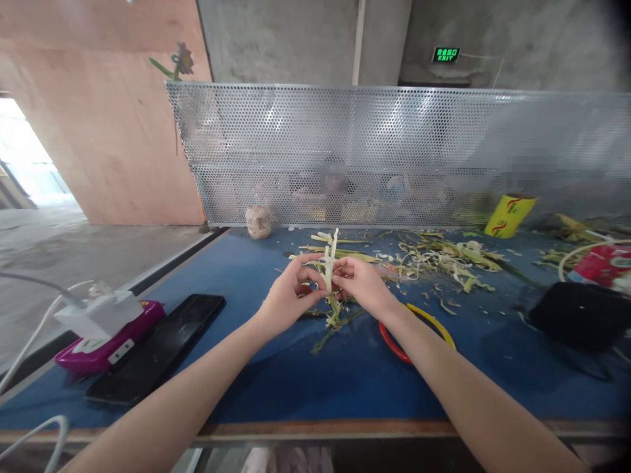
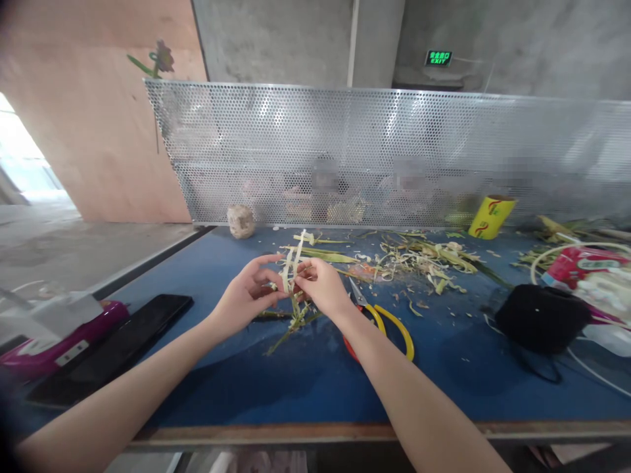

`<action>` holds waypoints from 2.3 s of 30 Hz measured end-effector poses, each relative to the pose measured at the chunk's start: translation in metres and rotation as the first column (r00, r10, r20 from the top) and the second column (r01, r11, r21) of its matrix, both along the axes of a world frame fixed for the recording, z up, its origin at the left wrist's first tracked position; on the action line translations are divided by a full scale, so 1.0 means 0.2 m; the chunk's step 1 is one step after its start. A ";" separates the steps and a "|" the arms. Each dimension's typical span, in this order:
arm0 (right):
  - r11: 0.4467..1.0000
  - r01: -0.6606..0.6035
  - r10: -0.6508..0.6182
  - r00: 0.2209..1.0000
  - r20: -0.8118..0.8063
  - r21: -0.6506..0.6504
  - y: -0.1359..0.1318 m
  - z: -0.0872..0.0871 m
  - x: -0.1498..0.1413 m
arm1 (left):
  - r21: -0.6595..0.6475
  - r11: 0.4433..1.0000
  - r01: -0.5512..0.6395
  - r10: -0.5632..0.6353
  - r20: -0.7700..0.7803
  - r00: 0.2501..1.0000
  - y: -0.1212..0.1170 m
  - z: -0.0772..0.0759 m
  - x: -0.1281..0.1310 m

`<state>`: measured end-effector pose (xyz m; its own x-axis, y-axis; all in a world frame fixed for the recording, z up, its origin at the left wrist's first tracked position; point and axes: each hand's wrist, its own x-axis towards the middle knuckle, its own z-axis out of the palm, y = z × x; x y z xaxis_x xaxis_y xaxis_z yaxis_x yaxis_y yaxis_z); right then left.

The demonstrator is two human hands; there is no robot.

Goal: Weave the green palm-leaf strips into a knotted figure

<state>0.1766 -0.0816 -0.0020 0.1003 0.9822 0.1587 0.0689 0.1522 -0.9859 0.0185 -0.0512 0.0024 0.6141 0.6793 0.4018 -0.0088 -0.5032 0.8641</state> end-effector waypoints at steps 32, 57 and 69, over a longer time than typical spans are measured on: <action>0.993 -0.119 0.120 0.978 0.170 -0.016 -0.03 0.01 0.00 | -0.247 0.969 0.026 0.014 0.157 0.988 0.06 -0.02 0.01; 0.993 -0.102 0.100 0.995 -0.029 -0.055 -0.02 0.02 0.00 | -0.137 0.991 -0.002 0.029 0.197 0.980 0.02 -0.01 0.02; 0.991 -0.098 0.103 0.994 0.046 -0.092 -0.02 0.02 0.00 | -0.175 0.985 -0.007 0.027 0.112 0.993 0.06 -0.04 0.02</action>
<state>0.1760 -0.0864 0.0019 -0.0055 0.9974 0.0719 0.1082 0.0721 -0.9915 0.0219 -0.0399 -0.0052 0.5594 0.7546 0.3431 -0.1045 -0.3464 0.9322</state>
